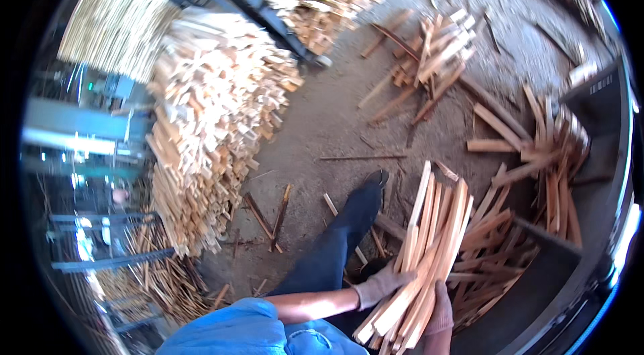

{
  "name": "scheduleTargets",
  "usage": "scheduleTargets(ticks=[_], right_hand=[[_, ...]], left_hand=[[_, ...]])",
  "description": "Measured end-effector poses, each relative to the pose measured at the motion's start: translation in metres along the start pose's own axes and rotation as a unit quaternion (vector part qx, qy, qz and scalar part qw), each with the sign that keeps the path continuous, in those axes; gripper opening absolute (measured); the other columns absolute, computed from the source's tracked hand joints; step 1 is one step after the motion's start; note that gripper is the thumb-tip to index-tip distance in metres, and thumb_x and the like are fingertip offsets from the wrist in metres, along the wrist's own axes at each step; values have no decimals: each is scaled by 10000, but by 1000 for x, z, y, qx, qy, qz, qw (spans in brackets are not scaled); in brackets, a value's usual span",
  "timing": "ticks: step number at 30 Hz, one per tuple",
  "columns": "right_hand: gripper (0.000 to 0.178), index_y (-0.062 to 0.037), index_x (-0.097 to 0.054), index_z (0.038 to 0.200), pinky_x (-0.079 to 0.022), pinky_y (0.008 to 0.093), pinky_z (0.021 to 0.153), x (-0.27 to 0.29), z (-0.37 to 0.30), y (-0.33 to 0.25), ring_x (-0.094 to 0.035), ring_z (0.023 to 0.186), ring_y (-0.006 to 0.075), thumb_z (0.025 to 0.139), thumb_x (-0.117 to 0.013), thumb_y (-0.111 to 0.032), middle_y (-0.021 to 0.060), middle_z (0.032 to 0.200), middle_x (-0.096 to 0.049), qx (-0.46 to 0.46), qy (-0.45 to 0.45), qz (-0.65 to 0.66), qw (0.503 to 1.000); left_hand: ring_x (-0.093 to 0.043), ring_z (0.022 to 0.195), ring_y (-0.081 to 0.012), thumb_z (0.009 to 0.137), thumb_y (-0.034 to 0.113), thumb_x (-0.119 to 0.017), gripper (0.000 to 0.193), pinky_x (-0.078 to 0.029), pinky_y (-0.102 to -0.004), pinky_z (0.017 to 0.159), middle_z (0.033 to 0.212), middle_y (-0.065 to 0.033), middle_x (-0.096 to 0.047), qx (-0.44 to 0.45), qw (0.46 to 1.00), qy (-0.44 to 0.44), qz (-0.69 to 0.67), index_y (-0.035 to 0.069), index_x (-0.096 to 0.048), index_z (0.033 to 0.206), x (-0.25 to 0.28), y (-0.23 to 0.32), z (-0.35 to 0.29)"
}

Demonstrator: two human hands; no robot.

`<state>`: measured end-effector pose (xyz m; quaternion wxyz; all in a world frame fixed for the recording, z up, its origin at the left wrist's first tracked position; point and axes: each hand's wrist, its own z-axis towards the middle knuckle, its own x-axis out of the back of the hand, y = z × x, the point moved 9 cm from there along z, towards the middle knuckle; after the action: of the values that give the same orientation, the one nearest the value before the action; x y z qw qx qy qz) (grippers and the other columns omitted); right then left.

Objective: The person repeatedly picks up small wooden planks from a pile on the floor, gathers them into bundles, and stacks them onto a growing pile. The person wears gloves and moves between the floor and the stack throughout the clip.

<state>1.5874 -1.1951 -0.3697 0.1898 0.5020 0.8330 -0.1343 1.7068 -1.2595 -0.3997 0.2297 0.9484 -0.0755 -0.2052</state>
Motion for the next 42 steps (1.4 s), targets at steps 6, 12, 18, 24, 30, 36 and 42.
scheduleTargets(ticks=[6, 12, 18, 24, 30, 36, 42], right_hand=[[791, -2, -478, 1481, -485, 466, 1093, 40, -68, 42, -590, 1248, 363, 966, -610, -587, 211, 1392, -601, -90, 95, -133, 982], [719, -40, -506, 1465, -515, 466, 1048, -38, -69, 95, -611, 1210, 335, 973, -633, -548, 175, 1362, -625, -100, 104, -219, 965], [698, -23, -530, 1439, -518, 433, 1034, -139, 17, 123, -610, 1185, 306, 936, -722, -468, 138, 1296, -649, 0, -42, -405, 913], [722, 38, -463, 1454, -565, 445, 967, -454, 35, 242, -661, 1111, 323, 1006, -562, -520, 201, 1263, -647, 117, -350, -693, 620], [707, 96, -447, 1436, -575, 348, 866, -623, 95, 526, -662, 1038, 224, 879, -732, -232, 160, 1217, -652, -153, -398, -605, 672], [612, 21, -457, 1438, -528, 390, 991, -699, 167, 753, -641, 1158, 290, 976, -653, -329, 194, 1315, -596, -125, -452, -650, 598], [812, -30, -368, 1526, -480, 510, 1072, -549, 129, 742, -557, 1272, 471, 887, -744, -360, 279, 1448, -500, 133, -479, -839, 220]], left_hand=[[-556, 1245, -229, 820, 544, -832, 1069, -461, -338, 1076, 1380, -177, -572, 7, 996, 39, -74, -25, -298, 1550, -6, -33, -78], [-553, 1289, -283, 779, 609, -835, 1171, -443, -352, 1103, 1375, -212, -576, 19, 991, 111, -67, -46, -258, 1559, 71, -56, -116], [-440, 1410, -310, 812, 491, -851, 1223, -377, -398, 1177, 1574, -242, -365, -136, 972, 99, -165, -21, -83, 1614, 200, 38, -174], [-485, 1376, -278, 747, 344, -921, 1293, -434, -396, 1131, 1522, -232, -436, -314, 890, 223, -247, 5, -29, 1621, 377, 168, -326], [-640, 1179, -287, 823, 363, -836, 1008, -558, -406, 986, 1338, -202, -615, -337, 780, 492, -188, 17, -228, 1549, 592, 129, -480], [-651, 1187, -329, 890, 550, -714, 913, -537, -439, 1024, 1379, -215, -615, -275, 734, 607, -130, -30, -384, 1513, 809, 139, -588], [-218, 1537, -430, 853, 639, -703, 1201, -275, -484, 1243, 1677, -285, -108, 102, 694, 712, 27, 34, -23, 1638, 954, 28, -527]])
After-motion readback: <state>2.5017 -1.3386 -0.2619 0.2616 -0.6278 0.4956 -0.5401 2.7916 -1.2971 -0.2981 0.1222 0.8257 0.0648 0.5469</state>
